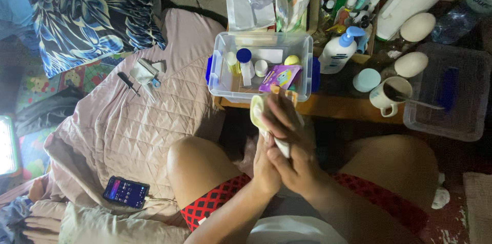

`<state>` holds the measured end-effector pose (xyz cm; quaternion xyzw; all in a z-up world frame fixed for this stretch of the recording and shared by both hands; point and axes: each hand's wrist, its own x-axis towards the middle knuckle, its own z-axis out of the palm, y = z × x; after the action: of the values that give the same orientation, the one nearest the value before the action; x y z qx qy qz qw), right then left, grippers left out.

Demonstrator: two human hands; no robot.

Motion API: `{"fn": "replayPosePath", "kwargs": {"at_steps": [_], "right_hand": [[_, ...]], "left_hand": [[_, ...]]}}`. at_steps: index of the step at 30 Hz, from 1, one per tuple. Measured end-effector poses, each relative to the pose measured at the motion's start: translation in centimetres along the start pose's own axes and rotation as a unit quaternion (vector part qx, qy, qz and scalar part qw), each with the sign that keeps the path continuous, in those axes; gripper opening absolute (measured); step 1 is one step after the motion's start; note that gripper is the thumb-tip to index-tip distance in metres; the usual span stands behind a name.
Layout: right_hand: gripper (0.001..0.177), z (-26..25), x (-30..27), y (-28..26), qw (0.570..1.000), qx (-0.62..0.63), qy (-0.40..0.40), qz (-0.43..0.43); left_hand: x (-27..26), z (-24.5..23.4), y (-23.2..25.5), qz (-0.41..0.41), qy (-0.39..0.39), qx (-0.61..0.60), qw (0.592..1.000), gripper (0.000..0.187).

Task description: The person wipes a plastic storage box with a cloth, then places several small items including bottles, a yellow ball, and packets into the box. The person continues to wipe and arrange the items inside the container.

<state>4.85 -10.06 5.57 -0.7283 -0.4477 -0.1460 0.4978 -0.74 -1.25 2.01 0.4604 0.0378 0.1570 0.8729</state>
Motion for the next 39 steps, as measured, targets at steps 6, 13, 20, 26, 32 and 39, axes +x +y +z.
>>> {"fn": "replayPosePath", "kwargs": {"at_steps": [6,13,20,26,32,39], "right_hand": [[0.053,0.3,2.6,3.1,0.955,0.232,0.062,0.171],[0.053,2.6,-0.4,0.7,0.953,0.233,0.023,0.194],[0.065,2.8,-0.1,1.7,0.975,0.149,0.026,0.164],[0.046,2.9,2.9,4.6,0.902,0.371,0.118,0.185],[0.036,5.7,-3.7,2.7,0.94,0.164,0.059,0.293],[0.025,6.8,-7.1,3.5,0.897,0.225,0.132,0.357]], "left_hand": [[-2.0,0.8,0.1,0.165,-0.123,0.258,0.944,0.078],[3.4,0.5,2.0,0.117,-0.055,0.154,0.98,0.104],[2.5,-0.1,2.5,0.14,-0.068,0.174,0.972,0.101],[0.0,0.9,1.2,0.149,-0.15,0.313,0.926,0.089],[3.4,-0.7,1.8,0.118,-0.034,0.121,0.985,0.092],[6.0,-1.6,4.8,0.054,0.096,-0.2,0.974,0.069]]}}
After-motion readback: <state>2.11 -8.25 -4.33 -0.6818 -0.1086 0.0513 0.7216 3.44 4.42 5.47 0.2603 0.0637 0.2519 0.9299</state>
